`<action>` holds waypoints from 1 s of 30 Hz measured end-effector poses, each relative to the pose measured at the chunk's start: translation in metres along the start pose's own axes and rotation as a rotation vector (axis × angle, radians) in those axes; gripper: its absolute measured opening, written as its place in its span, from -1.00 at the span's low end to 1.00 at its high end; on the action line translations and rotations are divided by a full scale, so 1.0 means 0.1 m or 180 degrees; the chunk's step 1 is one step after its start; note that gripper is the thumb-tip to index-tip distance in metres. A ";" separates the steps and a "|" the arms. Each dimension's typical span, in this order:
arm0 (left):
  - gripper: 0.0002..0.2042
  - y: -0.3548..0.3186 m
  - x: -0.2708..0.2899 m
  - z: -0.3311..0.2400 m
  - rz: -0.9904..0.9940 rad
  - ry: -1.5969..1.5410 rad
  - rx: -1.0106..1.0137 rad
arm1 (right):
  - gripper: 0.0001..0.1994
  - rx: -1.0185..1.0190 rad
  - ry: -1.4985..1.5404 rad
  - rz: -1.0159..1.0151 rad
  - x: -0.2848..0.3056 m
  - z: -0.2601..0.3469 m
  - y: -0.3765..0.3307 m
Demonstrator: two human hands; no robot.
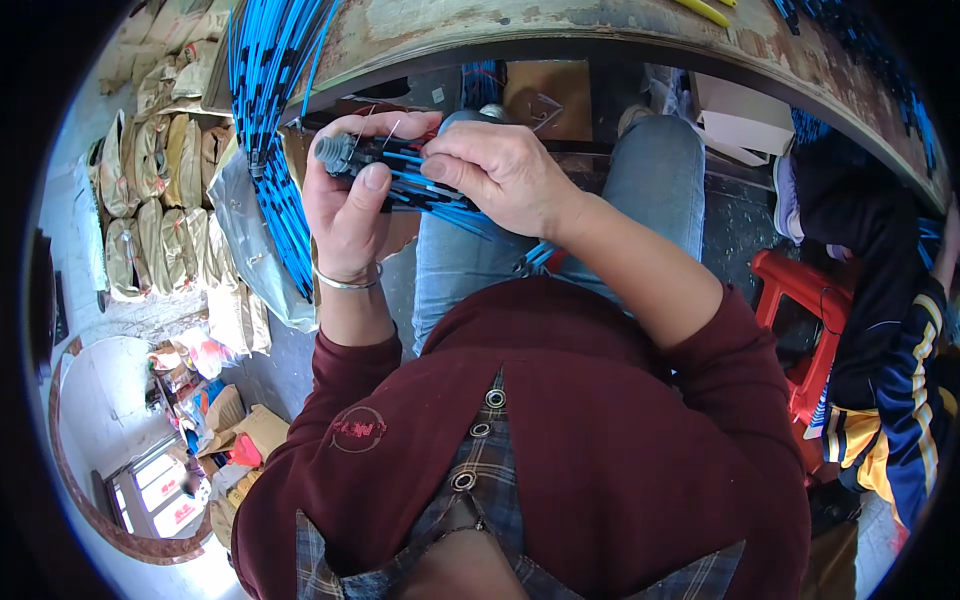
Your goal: The person gathers umbrella ribs, threads a wire through their ends, and attaches them to a plastic hub before tightening and trimming the wire with pliers.
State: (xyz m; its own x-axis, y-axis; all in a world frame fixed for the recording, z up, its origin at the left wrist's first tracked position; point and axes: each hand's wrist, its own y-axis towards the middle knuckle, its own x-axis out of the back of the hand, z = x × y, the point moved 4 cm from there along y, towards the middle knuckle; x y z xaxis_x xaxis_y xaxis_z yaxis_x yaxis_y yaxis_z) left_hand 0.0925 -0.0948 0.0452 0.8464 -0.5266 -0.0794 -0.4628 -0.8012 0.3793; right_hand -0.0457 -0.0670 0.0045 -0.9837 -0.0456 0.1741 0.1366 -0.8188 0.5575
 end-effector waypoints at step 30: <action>-0.98 0.11 0.09 0.14 -0.0699 -0.0238 0.0072 | -0.81 -0.0150 -0.1466 -0.0380 0.90 -0.12 0.37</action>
State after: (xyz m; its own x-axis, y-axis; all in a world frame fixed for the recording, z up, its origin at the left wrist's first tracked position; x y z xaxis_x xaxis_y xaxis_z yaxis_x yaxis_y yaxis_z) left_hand 0.0913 -0.1120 0.0358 0.9060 -0.3578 -0.2262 -0.2761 -0.9046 0.3248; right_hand -0.1306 -0.1083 0.0307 -0.8364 0.3000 0.4587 0.0100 -0.8284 0.5600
